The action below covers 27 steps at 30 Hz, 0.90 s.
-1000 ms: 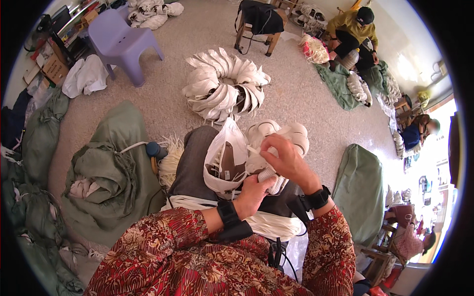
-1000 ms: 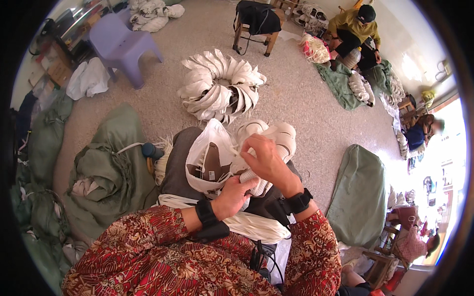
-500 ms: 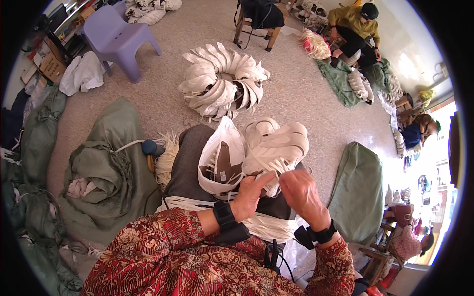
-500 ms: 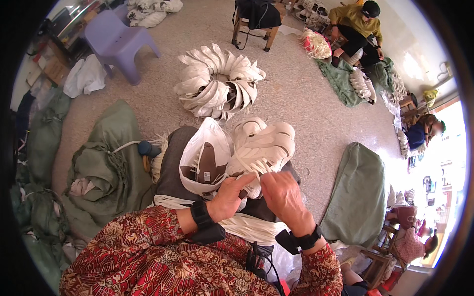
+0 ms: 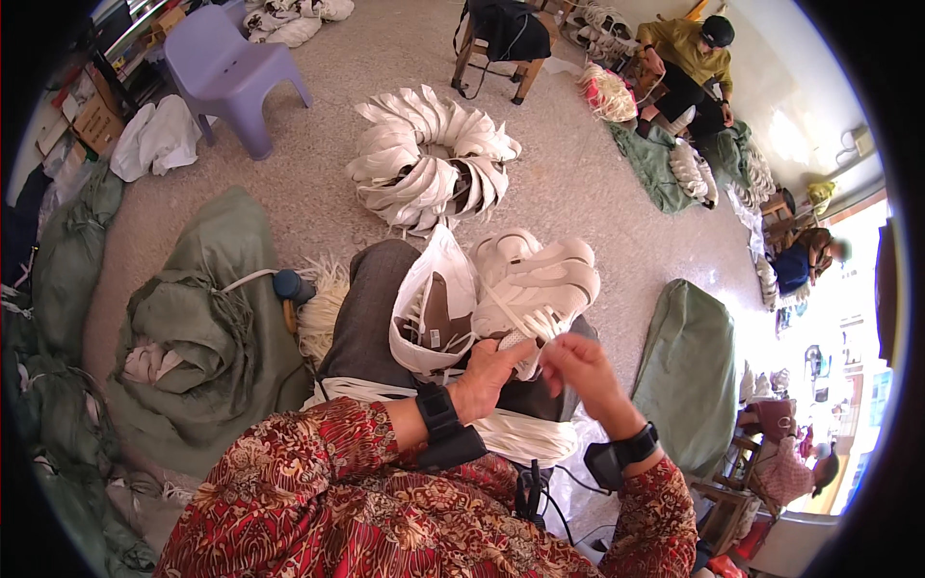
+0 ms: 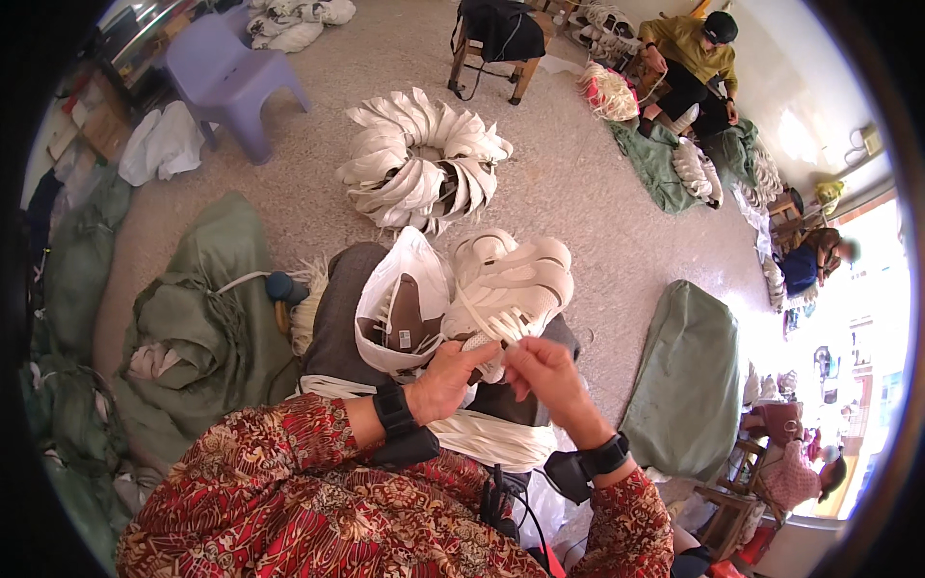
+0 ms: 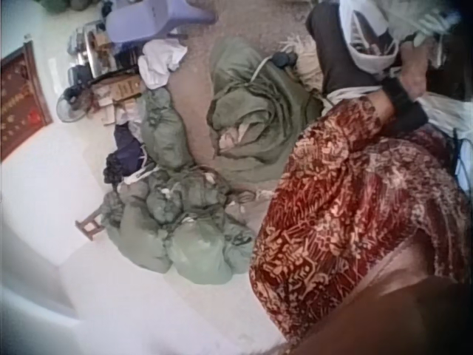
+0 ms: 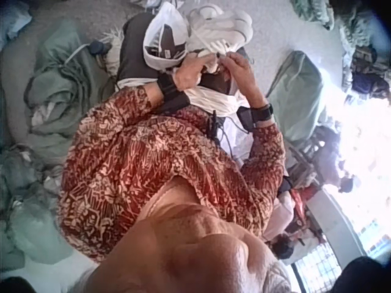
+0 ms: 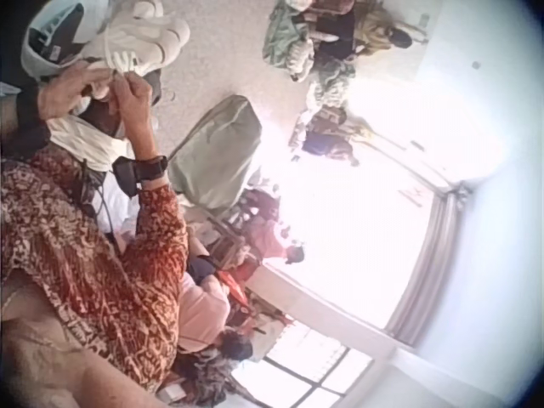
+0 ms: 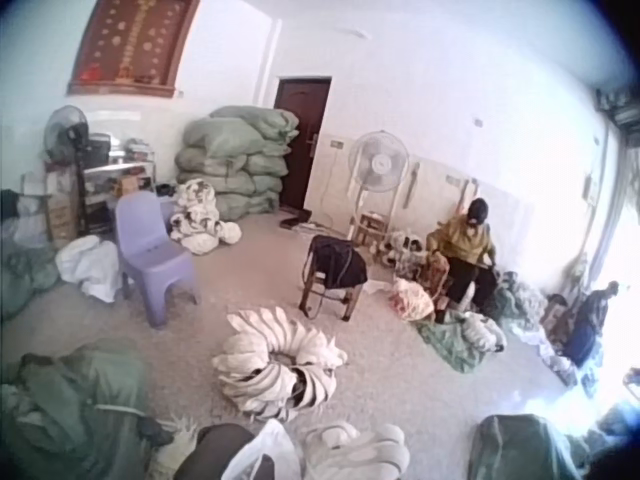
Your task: The recorder is lacing and threading white shoes.
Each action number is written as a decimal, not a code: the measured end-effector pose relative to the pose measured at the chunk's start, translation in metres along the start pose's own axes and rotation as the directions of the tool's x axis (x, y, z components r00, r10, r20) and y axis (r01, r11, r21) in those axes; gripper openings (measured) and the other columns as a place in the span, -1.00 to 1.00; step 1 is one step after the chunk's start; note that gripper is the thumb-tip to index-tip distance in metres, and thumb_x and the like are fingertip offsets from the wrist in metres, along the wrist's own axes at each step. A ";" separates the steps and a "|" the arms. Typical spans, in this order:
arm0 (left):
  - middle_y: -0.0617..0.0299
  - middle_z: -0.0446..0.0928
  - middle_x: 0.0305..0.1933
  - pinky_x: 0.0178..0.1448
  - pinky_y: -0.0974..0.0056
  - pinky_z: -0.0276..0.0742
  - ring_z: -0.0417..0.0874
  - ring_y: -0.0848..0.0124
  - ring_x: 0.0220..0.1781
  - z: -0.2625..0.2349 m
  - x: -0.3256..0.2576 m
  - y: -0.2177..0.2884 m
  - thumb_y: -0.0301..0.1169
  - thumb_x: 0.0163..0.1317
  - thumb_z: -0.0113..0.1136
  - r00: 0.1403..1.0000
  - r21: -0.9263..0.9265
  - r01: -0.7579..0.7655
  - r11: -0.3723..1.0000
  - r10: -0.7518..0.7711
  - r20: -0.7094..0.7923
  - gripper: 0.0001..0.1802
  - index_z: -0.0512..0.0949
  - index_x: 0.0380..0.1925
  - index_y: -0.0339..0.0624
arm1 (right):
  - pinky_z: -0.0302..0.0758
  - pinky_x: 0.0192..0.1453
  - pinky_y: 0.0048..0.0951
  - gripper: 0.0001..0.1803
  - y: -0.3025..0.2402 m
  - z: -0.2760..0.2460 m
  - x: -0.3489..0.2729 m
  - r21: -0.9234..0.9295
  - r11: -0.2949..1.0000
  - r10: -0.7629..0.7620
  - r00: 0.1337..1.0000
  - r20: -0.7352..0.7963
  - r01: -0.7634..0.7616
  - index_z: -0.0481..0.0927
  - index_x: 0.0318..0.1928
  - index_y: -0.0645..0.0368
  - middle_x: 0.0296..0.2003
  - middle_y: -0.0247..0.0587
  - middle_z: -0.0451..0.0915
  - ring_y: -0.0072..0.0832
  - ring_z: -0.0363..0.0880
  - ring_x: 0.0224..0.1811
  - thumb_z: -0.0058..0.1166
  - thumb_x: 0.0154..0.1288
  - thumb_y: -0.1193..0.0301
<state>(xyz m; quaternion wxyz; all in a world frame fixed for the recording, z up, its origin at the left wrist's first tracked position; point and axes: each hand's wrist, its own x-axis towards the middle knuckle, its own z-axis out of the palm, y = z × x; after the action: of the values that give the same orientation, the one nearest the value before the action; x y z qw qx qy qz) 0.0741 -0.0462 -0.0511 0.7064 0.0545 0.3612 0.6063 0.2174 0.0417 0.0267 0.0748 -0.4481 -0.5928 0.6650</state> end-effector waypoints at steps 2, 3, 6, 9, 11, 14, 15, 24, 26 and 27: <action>0.33 0.63 -0.14 -0.12 0.36 0.52 0.62 0.53 -0.17 0.002 -0.001 0.002 -0.29 0.37 0.29 0.999 0.002 -0.004 1.000 0.004 -0.034 -0.70 0.61 -0.01 -0.22 | 0.32 -0.49 -0.67 -0.70 -0.057 0.007 -0.010 -0.016 0.992 -0.122 0.992 0.042 0.123 0.66 -0.25 0.25 -0.55 -0.48 0.50 -0.76 0.38 -0.57 0.04 0.56 0.29; 0.33 0.63 -0.14 -0.12 0.36 0.52 0.62 0.53 -0.17 0.002 -0.003 0.005 -0.29 0.37 0.29 0.999 0.003 -0.009 1.000 0.009 -0.045 -0.70 0.61 -0.01 -0.22 | 0.25 -0.50 -0.66 -0.72 -0.087 0.016 -0.018 -0.027 0.981 -0.188 0.976 0.106 0.192 0.66 -0.22 0.26 -0.55 -0.50 0.46 -0.77 0.32 -0.57 0.02 0.57 0.32; 0.32 0.63 -0.17 -0.27 0.40 0.50 0.66 0.56 -0.24 -0.001 0.001 0.010 -0.26 0.38 0.27 0.999 -0.013 -0.011 1.000 0.011 -0.053 -0.72 0.59 -0.03 -0.18 | 0.14 -0.48 -0.65 -0.76 -0.159 0.044 -0.039 0.023 0.907 -0.417 0.885 0.207 0.421 0.66 -0.09 0.30 -0.56 -0.54 0.37 -0.80 0.23 -0.53 -0.01 0.59 0.40; 0.33 0.64 -0.16 -0.23 0.39 0.52 0.67 0.53 -0.22 0.002 0.008 0.011 -0.20 0.38 0.28 0.990 -0.142 0.107 0.984 -0.118 -0.072 -0.70 0.60 -0.03 -0.13 | 0.15 -0.46 -0.65 -0.75 -0.177 0.053 -0.041 0.043 0.865 -0.493 0.831 0.259 0.500 0.65 -0.01 0.34 -0.55 -0.54 0.37 -0.80 0.25 -0.50 -0.04 0.59 0.43; 0.37 0.64 -0.16 -0.17 0.37 0.52 0.67 0.53 -0.22 0.006 0.007 0.012 -0.16 0.38 0.28 0.987 -0.138 0.099 0.986 -0.115 -0.114 -0.72 0.62 -0.05 -0.07 | 0.14 -0.55 -0.63 -0.74 -0.148 0.048 -0.018 -0.138 0.865 -0.446 0.866 0.227 0.482 0.65 -0.02 0.30 -0.64 -0.52 0.36 -0.76 0.24 -0.62 -0.03 0.57 0.38; 0.40 0.64 -0.15 -0.16 0.34 0.52 0.66 0.54 -0.22 0.008 0.003 0.015 -0.16 0.39 0.27 0.982 -0.150 0.128 0.980 -0.147 -0.123 -0.72 0.61 -0.04 -0.05 | 0.46 -0.39 -0.32 -0.84 -0.063 0.008 0.021 -0.553 0.746 -0.434 0.901 0.017 0.371 0.61 -0.16 0.32 -0.55 -0.14 0.56 -0.32 0.58 -0.51 0.05 0.44 0.46; 0.41 0.64 -0.15 -0.15 0.34 0.52 0.66 0.55 -0.19 -0.001 0.005 0.010 -0.15 0.40 0.26 0.991 -0.122 0.112 0.986 -0.120 -0.062 -0.69 0.61 -0.01 -0.06 | 0.48 -0.37 -0.26 -0.85 -0.038 0.001 0.026 -0.575 0.746 -0.402 0.915 0.012 0.336 0.59 -0.21 0.33 -0.53 -0.03 0.57 -0.23 0.61 -0.49 0.07 0.40 0.47; 0.35 0.65 -0.09 -0.10 0.35 0.55 0.65 0.55 -0.14 -0.006 0.003 0.001 -0.24 0.42 0.26 1.000 -0.045 0.031 0.998 -0.031 -0.002 -0.70 0.60 0.04 -0.14 | 0.49 -0.37 -0.27 -0.86 -0.003 0.004 0.010 -0.562 0.788 -0.334 0.941 -0.048 0.251 0.60 -0.26 0.37 -0.53 0.04 0.59 -0.26 0.59 -0.54 0.13 0.31 0.49; 0.34 0.65 -0.07 -0.08 0.36 0.56 0.66 0.54 -0.14 -0.002 0.002 0.001 -0.26 0.42 0.26 0.998 -0.040 0.050 0.998 -0.052 -0.045 -0.70 0.59 0.05 -0.16 | 0.45 -0.41 -0.37 -0.84 0.002 -0.003 0.002 -0.547 0.796 -0.341 0.939 -0.050 0.260 0.64 -0.22 0.34 -0.56 -0.12 0.59 -0.47 0.53 -0.54 0.15 0.33 0.46; 0.33 0.66 -0.06 -0.05 0.35 0.57 0.67 0.53 -0.12 -0.001 0.002 0.002 -0.28 0.42 0.26 0.998 -0.041 0.041 0.998 -0.043 -0.056 -0.69 0.59 0.06 -0.17 | 0.45 -0.41 -0.37 -0.84 0.005 -0.008 -0.004 -0.544 0.798 -0.340 0.939 -0.051 0.260 0.64 -0.22 0.34 -0.56 -0.12 0.59 -0.47 0.53 -0.54 0.15 0.33 0.46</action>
<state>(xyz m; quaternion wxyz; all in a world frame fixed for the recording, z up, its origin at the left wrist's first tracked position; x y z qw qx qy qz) 0.0722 -0.0445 -0.0512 0.7094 0.0156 0.3699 0.5998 0.2272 0.0435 0.0248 0.0962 -0.3988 -0.8091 0.4208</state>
